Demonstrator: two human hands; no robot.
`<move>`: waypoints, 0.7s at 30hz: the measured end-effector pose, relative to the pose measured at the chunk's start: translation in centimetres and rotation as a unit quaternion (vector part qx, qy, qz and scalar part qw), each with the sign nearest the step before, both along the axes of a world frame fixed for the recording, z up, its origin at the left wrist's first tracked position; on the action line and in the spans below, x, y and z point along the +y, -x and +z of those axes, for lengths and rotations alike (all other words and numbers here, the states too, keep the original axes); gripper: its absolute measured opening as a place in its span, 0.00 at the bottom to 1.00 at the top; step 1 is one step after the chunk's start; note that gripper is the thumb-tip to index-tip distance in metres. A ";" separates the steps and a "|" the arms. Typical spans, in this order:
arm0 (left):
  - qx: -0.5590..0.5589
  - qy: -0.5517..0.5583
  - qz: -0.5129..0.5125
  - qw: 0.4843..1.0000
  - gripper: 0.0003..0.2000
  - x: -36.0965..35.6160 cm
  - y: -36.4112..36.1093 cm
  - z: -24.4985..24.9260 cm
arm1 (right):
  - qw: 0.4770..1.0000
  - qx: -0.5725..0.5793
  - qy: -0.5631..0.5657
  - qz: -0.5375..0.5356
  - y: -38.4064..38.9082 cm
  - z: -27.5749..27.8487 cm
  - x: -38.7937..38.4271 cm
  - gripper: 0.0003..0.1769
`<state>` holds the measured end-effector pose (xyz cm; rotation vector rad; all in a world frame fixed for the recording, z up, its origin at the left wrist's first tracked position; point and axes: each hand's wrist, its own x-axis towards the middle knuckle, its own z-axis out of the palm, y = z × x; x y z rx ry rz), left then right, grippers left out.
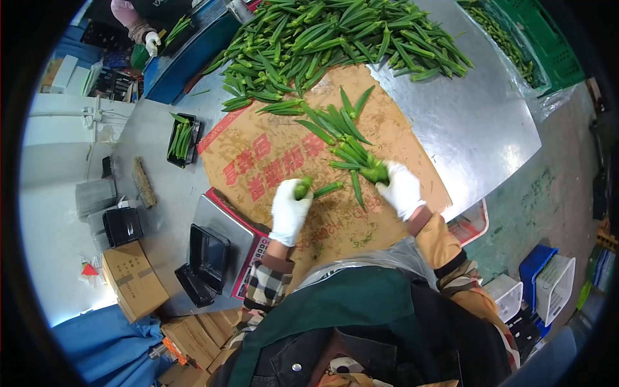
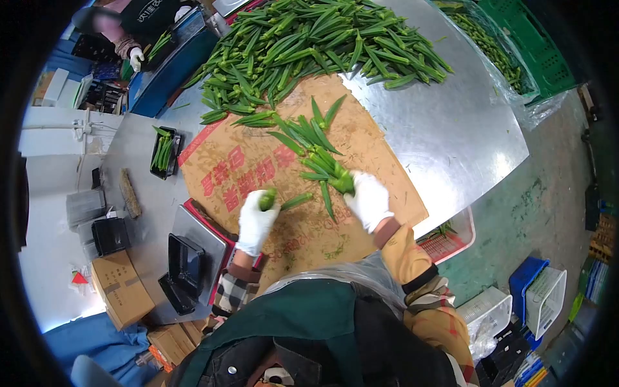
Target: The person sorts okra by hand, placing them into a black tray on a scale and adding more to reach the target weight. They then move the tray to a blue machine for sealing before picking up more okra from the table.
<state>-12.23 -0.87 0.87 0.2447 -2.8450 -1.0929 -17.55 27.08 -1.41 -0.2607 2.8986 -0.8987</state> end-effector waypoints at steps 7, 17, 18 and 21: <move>-0.007 0.208 -0.151 0.966 0.13 3.9 0.4 -3.4 | 0.988 -0.045 -0.134 0.069 -2.1 -1.4 -0.6 0.29; 0.110 0.217 -0.263 0.934 0.16 5.8 6.0 -2.3 | 0.995 -0.048 0.038 -0.073 4.2 -1.1 -2.6 0.25; 0.084 0.234 -0.256 0.934 0.16 5.9 6.0 -2.7 | 0.998 0.002 0.015 -0.055 4.8 -1.9 -3.6 0.26; 0.040 0.268 -0.244 0.931 0.20 5.8 5.5 -3.2 | 0.994 0.051 -0.096 0.014 6.1 -3.0 -4.9 0.26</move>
